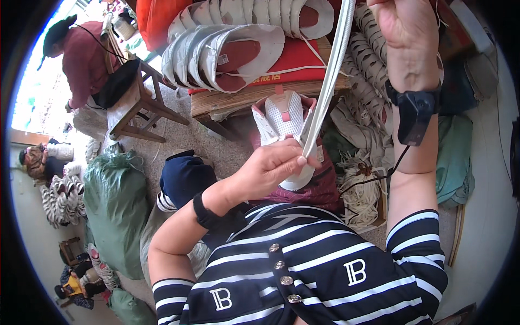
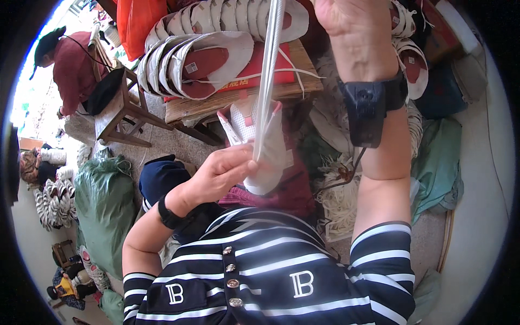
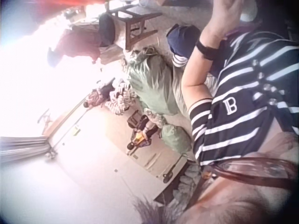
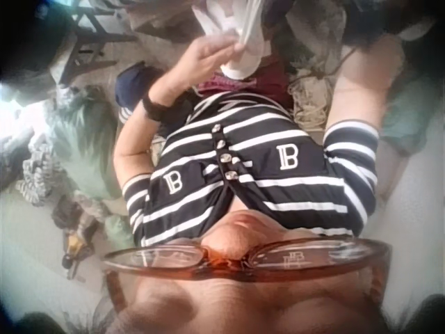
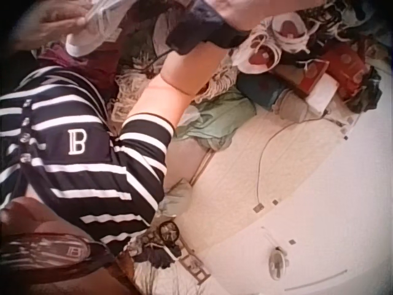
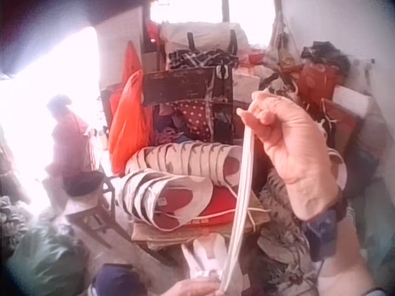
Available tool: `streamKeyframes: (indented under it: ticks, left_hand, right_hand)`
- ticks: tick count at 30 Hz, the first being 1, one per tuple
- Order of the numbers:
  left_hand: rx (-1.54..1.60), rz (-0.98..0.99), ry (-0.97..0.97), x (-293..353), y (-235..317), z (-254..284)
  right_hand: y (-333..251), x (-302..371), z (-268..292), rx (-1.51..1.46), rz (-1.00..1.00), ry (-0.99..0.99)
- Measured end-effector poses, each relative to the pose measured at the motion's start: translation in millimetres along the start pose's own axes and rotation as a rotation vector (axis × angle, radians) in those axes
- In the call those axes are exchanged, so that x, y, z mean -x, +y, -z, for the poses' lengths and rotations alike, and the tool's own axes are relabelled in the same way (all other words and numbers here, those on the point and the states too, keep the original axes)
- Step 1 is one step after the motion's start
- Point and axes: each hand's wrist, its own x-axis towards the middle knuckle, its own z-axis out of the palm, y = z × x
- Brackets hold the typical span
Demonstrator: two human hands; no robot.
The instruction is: The person sits on the floor and laces a white sneaker by hand. They thread the laces through the eyelets, pull them tight, and tie a knot. The person repeats this process on the same shoe multiple times, untying and re-tying the laces.
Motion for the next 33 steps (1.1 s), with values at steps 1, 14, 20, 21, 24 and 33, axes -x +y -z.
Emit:
streamKeyframes:
  ticks: [1,14,20,21,24,33]
  left_hand:
    - [-0.012,-0.034,-0.008,0,14,3]
    - [0.480,0.250,0.643,35,-25,51]
    - [0.599,0.267,0.701,39,-36,53]
    - [0.612,0.262,0.703,39,-33,54]
    - [0.642,0.226,0.674,35,-20,58]
    - [0.671,0.112,0.568,-3,19,80]
  right_hand:
    - [3,-1,6,0.010,-0.019,0.001]
    - [47,188,35,0.664,-1.005,-0.601]
    - [63,238,33,0.471,-1.036,-0.433]
    - [62,239,34,0.367,-1.072,-0.420]
    - [51,235,52,0.250,-1.190,-0.440]
    - [38,242,14,1.033,0.042,-0.884]
